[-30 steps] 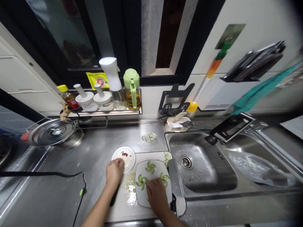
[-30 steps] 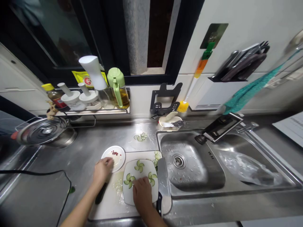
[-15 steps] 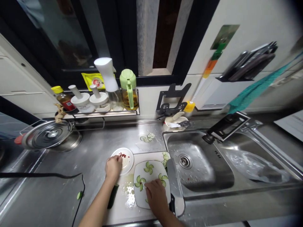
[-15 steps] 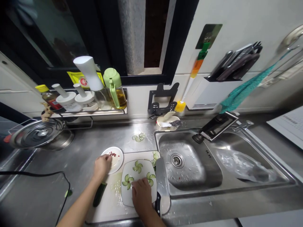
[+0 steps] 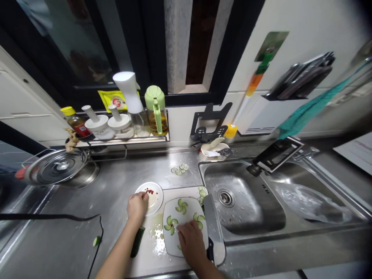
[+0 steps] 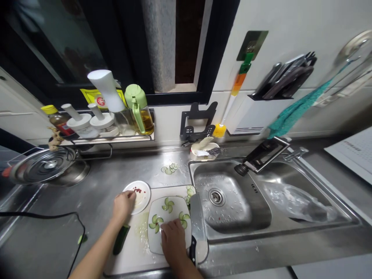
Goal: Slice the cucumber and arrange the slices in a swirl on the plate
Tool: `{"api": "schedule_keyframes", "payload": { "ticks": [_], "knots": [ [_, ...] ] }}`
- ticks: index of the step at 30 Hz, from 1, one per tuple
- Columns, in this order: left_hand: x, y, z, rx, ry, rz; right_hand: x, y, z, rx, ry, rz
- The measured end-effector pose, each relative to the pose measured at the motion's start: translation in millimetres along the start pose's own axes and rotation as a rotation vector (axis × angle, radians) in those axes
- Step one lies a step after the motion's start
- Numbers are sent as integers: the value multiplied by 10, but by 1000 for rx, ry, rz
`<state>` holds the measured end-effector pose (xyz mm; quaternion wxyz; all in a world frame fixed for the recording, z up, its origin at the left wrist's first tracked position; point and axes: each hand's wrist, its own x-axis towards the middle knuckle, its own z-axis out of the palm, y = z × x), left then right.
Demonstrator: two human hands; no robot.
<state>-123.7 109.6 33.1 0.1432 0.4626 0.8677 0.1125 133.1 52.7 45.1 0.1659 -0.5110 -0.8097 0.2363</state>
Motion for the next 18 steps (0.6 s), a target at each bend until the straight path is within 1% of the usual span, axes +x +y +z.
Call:
{"api": "schedule_keyframes", "payload": {
  "ticks": [5, 8, 10, 12, 14, 16, 18],
  "knots": [
    [31, 16, 17, 24, 13, 3, -7, -2, -12, 16, -1, 8],
    [9, -9, -23, 25, 20, 6, -17, 2, -37, 27, -2, 22],
    [-46, -22, -61, -12, 38, 30, -20, 13, -56, 35, -1, 17],
    [-137, -4, -84, -95, 55, 93, -18, 32, -75, 38, 9, 10],
    [-255, 64, -73, -198, 53, 183, -8, 59, -92, 32, 25, 15],
    [-383, 184, -21, -293, 40, 266, 13, 91, -108, 21, 41, 38],
    [-497, 336, 63, -376, 15, 389, 45, 124, -125, 11, 55, 65]
  ]
}}
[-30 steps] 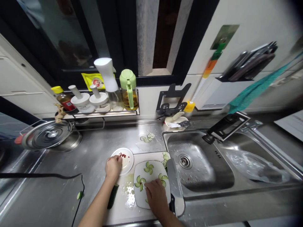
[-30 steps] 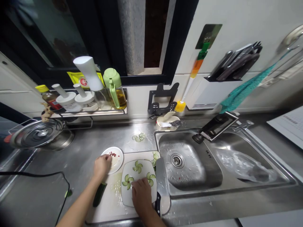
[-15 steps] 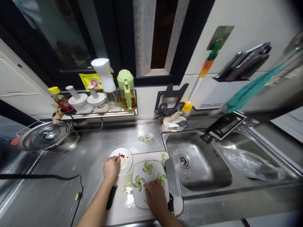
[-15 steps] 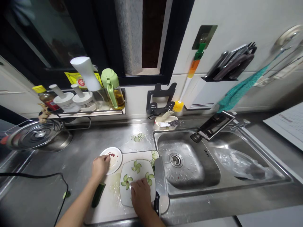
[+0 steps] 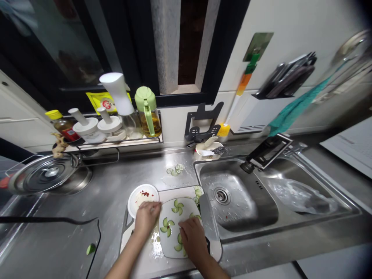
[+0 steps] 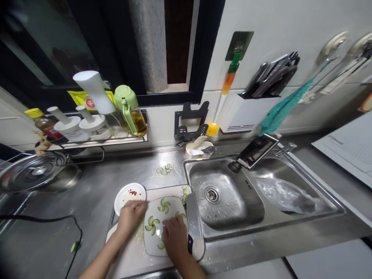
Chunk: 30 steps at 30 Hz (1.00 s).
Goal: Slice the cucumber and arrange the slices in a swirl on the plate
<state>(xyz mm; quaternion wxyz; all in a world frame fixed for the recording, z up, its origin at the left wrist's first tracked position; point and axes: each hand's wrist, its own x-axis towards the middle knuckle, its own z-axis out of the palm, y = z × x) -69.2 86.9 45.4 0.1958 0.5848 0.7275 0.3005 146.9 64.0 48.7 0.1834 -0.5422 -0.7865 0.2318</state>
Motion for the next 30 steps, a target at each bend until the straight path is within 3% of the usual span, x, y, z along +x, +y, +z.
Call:
{"api": "schedule_keyframes", "payload": {
  "ticks": [5, 10, 30],
  "knots": [
    [-29, 244, 338, -73, -101, 210, 119, 60, -51, -6, 50, 23],
    [26, 286, 495, -36, -166, 296, 228, 89, -52, -18, 70, 23],
    [94, 346, 536, 28, -249, 311, 399, 67, 64, -103, 18, 83]
  ]
}}
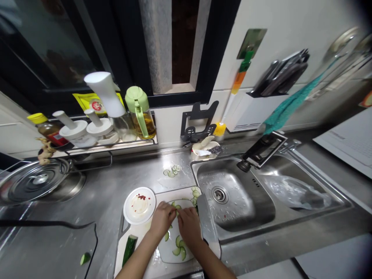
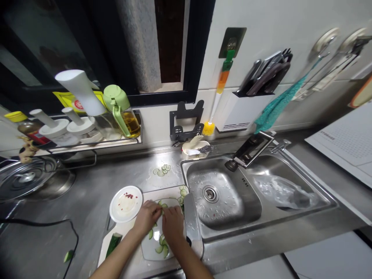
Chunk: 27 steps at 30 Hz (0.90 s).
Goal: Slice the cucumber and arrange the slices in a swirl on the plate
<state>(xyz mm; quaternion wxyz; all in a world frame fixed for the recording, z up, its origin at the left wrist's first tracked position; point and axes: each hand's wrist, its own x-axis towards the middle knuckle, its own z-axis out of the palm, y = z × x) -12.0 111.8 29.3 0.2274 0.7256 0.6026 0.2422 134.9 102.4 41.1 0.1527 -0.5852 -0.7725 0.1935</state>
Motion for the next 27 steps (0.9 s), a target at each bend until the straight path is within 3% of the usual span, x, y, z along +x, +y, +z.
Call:
{"api": "schedule_keyframes", "payload": {
  "ticks": [17, 27],
  "knots": [
    [-36, -23, -9, -43, 30, -19, 11, 12, -39, -7, -43, 18],
    [-142, -160, -127, -51, 128, -33, 7, 22, -88, 2, -40, 11]
  ]
}}
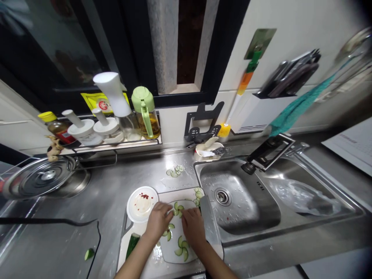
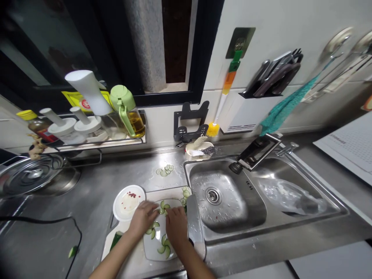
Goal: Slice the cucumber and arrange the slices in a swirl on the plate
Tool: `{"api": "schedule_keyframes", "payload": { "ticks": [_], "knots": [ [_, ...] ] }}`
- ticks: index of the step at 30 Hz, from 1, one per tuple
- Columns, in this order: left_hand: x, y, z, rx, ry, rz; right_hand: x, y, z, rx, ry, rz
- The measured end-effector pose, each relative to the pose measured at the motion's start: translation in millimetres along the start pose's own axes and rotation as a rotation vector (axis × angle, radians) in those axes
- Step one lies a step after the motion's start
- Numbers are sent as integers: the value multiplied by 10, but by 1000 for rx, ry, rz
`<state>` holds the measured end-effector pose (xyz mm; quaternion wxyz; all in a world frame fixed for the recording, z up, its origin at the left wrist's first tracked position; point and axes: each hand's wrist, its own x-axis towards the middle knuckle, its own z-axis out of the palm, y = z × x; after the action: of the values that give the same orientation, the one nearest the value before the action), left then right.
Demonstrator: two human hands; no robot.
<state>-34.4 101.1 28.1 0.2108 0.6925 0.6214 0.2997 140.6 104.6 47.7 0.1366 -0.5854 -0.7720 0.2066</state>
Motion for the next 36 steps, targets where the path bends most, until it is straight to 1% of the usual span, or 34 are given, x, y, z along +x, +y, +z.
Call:
{"api": "schedule_keyframes", "payload": {
  "ticks": [3, 4, 6, 8, 10, 12, 14, 18, 24, 28, 31, 34, 36],
  "knots": [
    [-27, -147, -170, 28, 55, -65, -23, 10, -19, 7, 24, -13],
    [-32, -211, -242, 50, 78, -107, -36, 9, -24, 11, 33, -19],
    [-35, -344, -391, 124, 128, -247, -67, 3, -29, 23, 49, -36],
    [-27, -467, -518, 197, 134, -406, -101, -9, -24, 39, 62, -58],
    [-11, -571, -600, 238, 105, -533, -132, -22, -11, 52, 67, -78],
    [9, -657, -634, 262, 88, -601, -156, -31, 6, 59, 67, -95],
    [31, -735, -633, 274, 96, -604, -173, -37, 20, 62, 68, -102],
    [72, -854, -600, 281, 102, -541, -201, -41, 28, 58, 68, -90],
    [126, -891, -601, 308, 74, -526, -232, -54, -2, 48, 51, -72],
    [121, -857, -630, 321, 70, -533, -245, -62, -37, 56, 44, -63],
    [71, -791, -677, 292, 92, -553, -270, -37, -98, 56, 40, -51],
    [-11, -664, -717, 234, 142, -567, -319, 48, -199, 65, 45, -22],
    [-68, -537, -705, 178, 161, -507, -364, 139, -276, 75, 52, 1]
  ]
}}
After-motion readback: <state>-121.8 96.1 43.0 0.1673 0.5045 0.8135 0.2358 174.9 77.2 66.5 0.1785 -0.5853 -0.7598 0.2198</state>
